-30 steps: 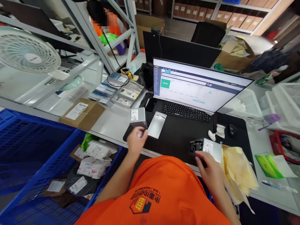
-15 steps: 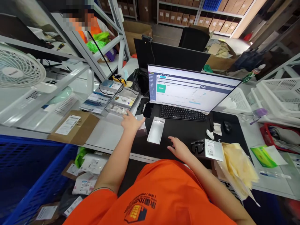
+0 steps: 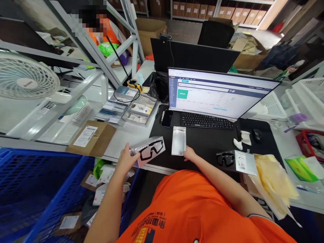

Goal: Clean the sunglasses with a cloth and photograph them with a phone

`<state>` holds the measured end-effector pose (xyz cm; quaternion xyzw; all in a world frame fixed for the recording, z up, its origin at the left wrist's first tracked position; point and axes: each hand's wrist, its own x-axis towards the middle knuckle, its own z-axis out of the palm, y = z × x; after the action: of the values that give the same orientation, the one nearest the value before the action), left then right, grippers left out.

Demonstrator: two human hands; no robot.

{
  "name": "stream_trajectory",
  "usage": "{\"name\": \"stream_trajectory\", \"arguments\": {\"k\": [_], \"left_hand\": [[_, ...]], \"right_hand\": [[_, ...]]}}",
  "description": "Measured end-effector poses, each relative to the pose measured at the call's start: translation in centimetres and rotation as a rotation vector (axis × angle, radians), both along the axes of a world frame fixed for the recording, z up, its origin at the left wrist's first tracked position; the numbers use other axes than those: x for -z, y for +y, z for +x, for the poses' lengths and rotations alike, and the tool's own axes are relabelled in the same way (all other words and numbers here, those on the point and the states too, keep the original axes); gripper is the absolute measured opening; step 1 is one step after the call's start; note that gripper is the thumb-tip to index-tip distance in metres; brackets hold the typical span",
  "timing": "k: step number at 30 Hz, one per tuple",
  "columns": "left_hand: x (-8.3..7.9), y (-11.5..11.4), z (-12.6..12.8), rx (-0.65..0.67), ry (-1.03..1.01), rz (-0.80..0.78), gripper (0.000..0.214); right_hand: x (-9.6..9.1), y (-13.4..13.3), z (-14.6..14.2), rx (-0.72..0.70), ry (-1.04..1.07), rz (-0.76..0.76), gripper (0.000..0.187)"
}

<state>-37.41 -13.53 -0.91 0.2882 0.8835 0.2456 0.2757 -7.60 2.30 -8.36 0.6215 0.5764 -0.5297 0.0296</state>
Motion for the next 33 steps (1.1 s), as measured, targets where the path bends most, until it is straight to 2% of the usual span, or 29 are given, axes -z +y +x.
{"name": "stream_trajectory", "arguments": {"k": [3, 6, 8, 10, 13, 16, 19, 22, 25, 29, 33], "left_hand": [[2.4, -2.5, -0.7, -0.159, -0.104, 0.064, 0.108], [4.0, -4.1, -0.9, -0.330, -0.261, 0.156, 0.111], [4.5, -4.8, -1.1, -0.426, -0.384, 0.219, 0.098], [4.5, -5.1, -1.6, -0.493, -0.499, 0.278, 0.076], [4.0, -4.6, -2.1, -0.541, -0.637, 0.336, 0.053], [3.5, -2.9, -1.6, -0.535, -0.738, 0.345, 0.051], [3.5, -0.8, 0.3, -0.471, -0.845, 0.309, 0.052], [4.0, 1.0, 3.0, -0.374, -0.952, 0.265, 0.051], [4.8, 2.2, 6.0, -0.274, -1.035, 0.247, 0.051], [5.9, 3.0, 9.4, -0.220, -1.067, 0.246, 0.053], [6.9, 3.0, 10.3, -0.248, -1.030, 0.245, 0.048]], "right_hand": [[-1.3, 0.4, 3.3, -0.034, -0.004, 0.105, 0.032], [-3.3, 0.6, 6.6, -0.070, 0.010, 0.246, 0.023], [-5.0, 0.3, 8.2, -0.079, 0.031, 0.339, 0.019], [-6.9, -0.2, 9.5, -0.071, 0.061, 0.416, 0.025], [-9.9, -1.2, 11.6, -0.033, 0.105, 0.501, 0.032], [-12.6, -2.0, 14.5, 0.057, 0.134, 0.574, 0.039], [-14.3, -3.1, 17.4, 0.205, 0.189, 0.615, 0.039], [-14.6, -5.0, 18.7, 0.406, 0.286, 0.526, 0.044], [-13.5, -7.2, 18.1, 0.560, 0.326, 0.384, 0.051], [-11.3, -8.7, 16.2, 0.589, 0.246, 0.320, 0.040], [-9.2, -8.6, 15.0, 0.522, 0.112, 0.238, 0.023]]}}
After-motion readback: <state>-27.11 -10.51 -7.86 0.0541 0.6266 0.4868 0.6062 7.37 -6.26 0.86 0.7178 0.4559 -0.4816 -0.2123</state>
